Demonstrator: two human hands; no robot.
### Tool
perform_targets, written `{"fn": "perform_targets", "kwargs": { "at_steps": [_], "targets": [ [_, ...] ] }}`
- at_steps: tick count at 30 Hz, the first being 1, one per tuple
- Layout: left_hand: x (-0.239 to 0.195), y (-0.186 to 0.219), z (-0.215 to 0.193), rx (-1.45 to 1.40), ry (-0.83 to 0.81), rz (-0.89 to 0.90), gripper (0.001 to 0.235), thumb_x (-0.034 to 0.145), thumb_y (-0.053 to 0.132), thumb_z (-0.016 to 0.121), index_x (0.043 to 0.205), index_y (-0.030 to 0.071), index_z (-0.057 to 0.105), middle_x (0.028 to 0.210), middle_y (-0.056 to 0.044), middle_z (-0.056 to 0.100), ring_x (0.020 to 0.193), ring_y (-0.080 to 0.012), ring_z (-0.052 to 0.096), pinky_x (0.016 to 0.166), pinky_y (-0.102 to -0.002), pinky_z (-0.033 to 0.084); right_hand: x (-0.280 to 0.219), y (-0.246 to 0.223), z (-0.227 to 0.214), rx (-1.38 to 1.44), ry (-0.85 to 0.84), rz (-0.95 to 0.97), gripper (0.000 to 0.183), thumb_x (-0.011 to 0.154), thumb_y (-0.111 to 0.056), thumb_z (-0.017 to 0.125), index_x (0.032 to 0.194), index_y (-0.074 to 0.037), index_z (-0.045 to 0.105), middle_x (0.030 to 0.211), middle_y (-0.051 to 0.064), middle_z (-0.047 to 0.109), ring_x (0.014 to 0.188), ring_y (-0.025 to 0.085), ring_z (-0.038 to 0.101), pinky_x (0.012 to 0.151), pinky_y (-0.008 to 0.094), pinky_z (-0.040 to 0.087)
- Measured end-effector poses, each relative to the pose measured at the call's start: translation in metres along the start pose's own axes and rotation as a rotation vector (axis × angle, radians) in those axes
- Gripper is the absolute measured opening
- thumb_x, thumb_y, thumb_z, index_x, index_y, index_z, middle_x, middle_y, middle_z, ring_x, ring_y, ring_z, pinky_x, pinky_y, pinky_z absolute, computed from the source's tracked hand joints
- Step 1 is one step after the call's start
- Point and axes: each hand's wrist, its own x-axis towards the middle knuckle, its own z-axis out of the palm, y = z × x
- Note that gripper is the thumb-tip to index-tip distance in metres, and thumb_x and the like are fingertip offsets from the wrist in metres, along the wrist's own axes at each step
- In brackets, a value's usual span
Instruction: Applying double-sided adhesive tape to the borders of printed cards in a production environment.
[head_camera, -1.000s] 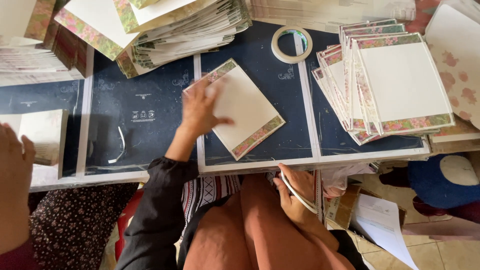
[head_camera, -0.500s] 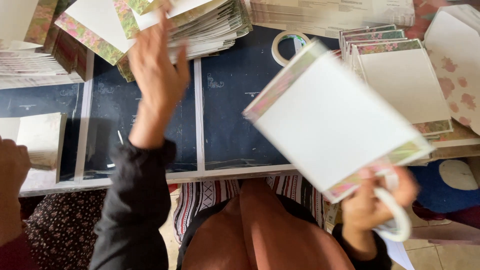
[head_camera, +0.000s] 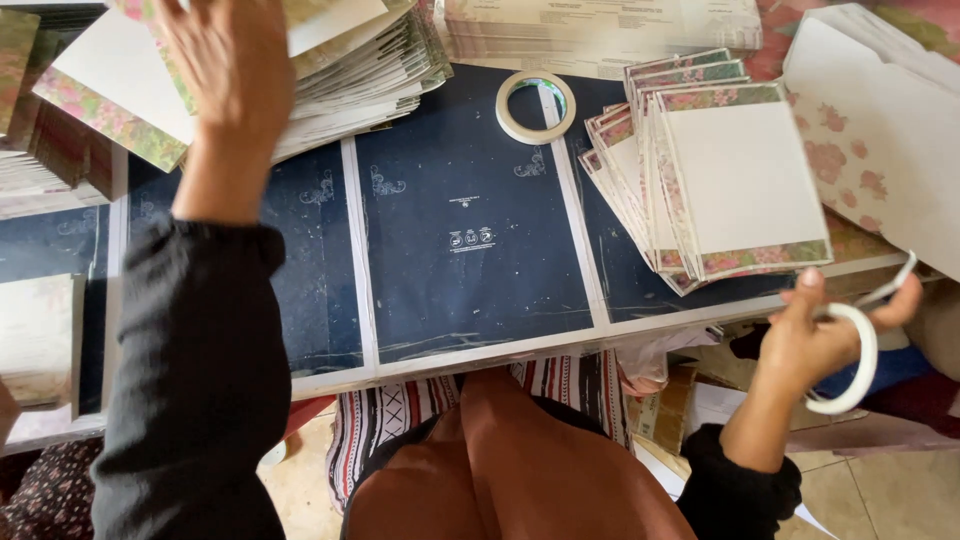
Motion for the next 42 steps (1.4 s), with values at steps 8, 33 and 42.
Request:
{"fn": "perform_targets", "kwargs": {
  "at_steps": [8,33,42],
  "targets": [
    [-0.104,0.166,-0.125,0.124,-0.330,0.335,0.047,0.095,-0.001,0.046,0.140,0.010,0.039,0.089,0.000,0.050,0.068,-0.0163,0.054,0.068,-0.030,0.048,-0.052,-0.063,0.018,0.068,-0.131,-0.347,0.051,0.104,-0.011,0.054,0.143,-0.005,0.021,0.136,0.028,0.040,0.076,0.026,0.047,0.058,0.032,0.041],
    [-0.177,0.144,-0.136,-0.629,-1.090,-0.408,0.110,0.059,0.053,0.079,0.147,0.014,0.026,0.137,-0.018,0.042,0.131,-0.0381,0.027,0.103,-0.067,0.002,-0.179,-0.104,0.119,0.034,-1.037,-0.394,0.011,0.090,-0.012,0.055,0.081,-0.013,0.061,0.098,0.002,0.050,0.099,0.026,0.052,0.086,0.038,0.037],
    [-0.187,0.146,-0.130,-0.585,-1.164,-0.367,0.105,0.065,0.050,0.077,0.147,0.015,0.022,0.143,-0.011,0.029,0.136,-0.0357,0.016,0.101,-0.070,0.000,-0.122,-0.081,0.123,0.021,-0.872,-0.615,0.008,0.085,-0.019,0.065,0.090,-0.016,0.070,0.105,0.001,0.064,0.101,0.022,0.056,0.087,0.036,0.038]
  ]
}}
